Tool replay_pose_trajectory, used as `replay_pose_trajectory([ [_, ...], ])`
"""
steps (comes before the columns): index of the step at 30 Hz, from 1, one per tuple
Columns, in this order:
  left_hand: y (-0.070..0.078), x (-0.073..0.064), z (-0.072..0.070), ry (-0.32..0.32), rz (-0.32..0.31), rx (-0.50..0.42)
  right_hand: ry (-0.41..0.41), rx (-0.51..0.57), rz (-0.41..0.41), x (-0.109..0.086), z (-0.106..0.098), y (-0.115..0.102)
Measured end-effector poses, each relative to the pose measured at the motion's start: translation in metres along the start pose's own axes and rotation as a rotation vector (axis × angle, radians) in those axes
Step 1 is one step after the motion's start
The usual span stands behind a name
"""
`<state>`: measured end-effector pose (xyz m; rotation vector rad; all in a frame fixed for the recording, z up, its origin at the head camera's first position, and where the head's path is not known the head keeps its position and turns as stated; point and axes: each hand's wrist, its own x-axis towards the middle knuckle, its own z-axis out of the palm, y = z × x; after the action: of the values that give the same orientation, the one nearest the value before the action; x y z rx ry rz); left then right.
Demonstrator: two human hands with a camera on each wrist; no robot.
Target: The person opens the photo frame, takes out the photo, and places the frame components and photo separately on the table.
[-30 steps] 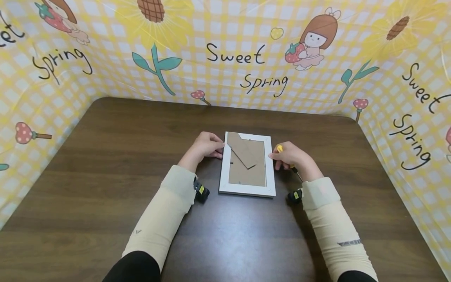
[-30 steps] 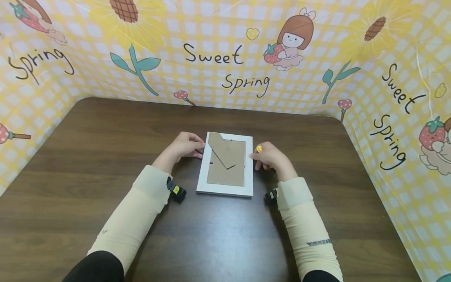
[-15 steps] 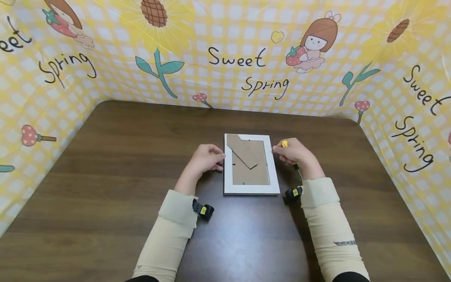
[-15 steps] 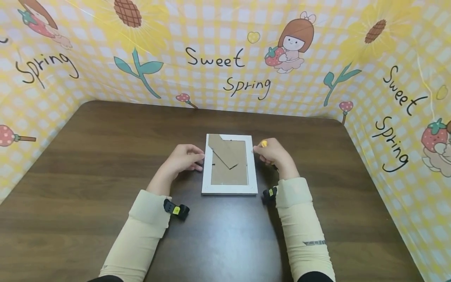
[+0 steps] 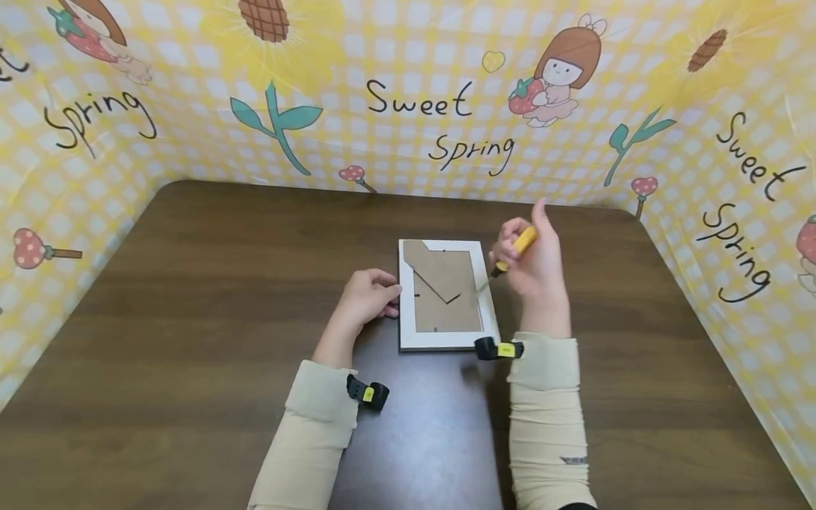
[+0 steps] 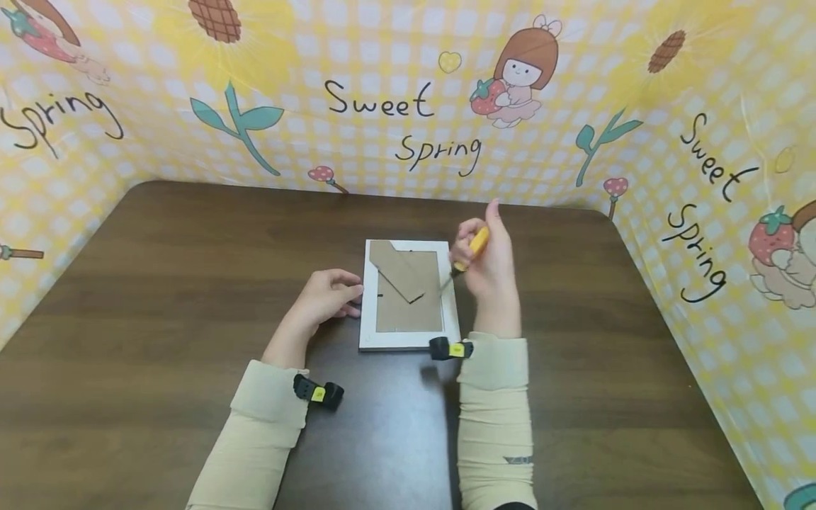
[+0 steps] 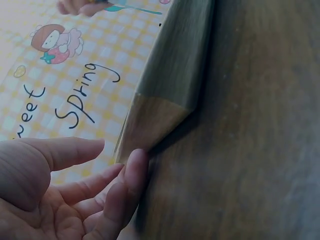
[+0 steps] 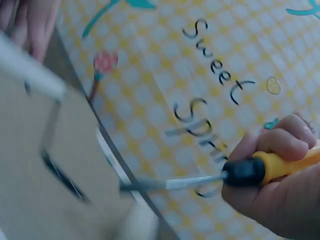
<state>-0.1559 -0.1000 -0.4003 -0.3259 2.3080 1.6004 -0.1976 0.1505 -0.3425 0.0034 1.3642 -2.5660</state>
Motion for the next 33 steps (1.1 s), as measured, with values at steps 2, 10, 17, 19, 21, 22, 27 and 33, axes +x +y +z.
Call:
replay_pose_trajectory([
  [2,-0.002,-0.001,0.001,0.006,-0.013,0.022,-0.013,0.221,0.039,0.003,0.004,0.014],
  [10,0.003,0.005,0.012,0.019,0.039,0.078,0.132,0.689,0.073,0.012,0.006,0.049],
  [17,0.003,0.000,0.009,0.029,0.008,0.068,0.071,0.584,0.048,0.018,0.004,0.061],
  [19,0.004,0.000,0.008,0.033,0.024,0.068,0.037,0.543,0.019,0.019,0.004,0.062],
  [21,0.006,0.000,0.009,0.032,0.037,0.070,0.003,0.518,-0.023,0.020,0.005,0.063],
  [22,0.006,0.000,0.009,0.029,0.039,0.073,-0.009,0.518,-0.039,0.020,0.005,0.064],
  [27,0.006,0.002,0.011,0.029,0.050,0.082,-0.025,0.520,-0.147,0.021,0.010,0.068],
  [33,0.005,-0.001,0.006,0.038,0.035,0.119,-0.007,0.575,-0.167,0.023,0.016,0.075],
])
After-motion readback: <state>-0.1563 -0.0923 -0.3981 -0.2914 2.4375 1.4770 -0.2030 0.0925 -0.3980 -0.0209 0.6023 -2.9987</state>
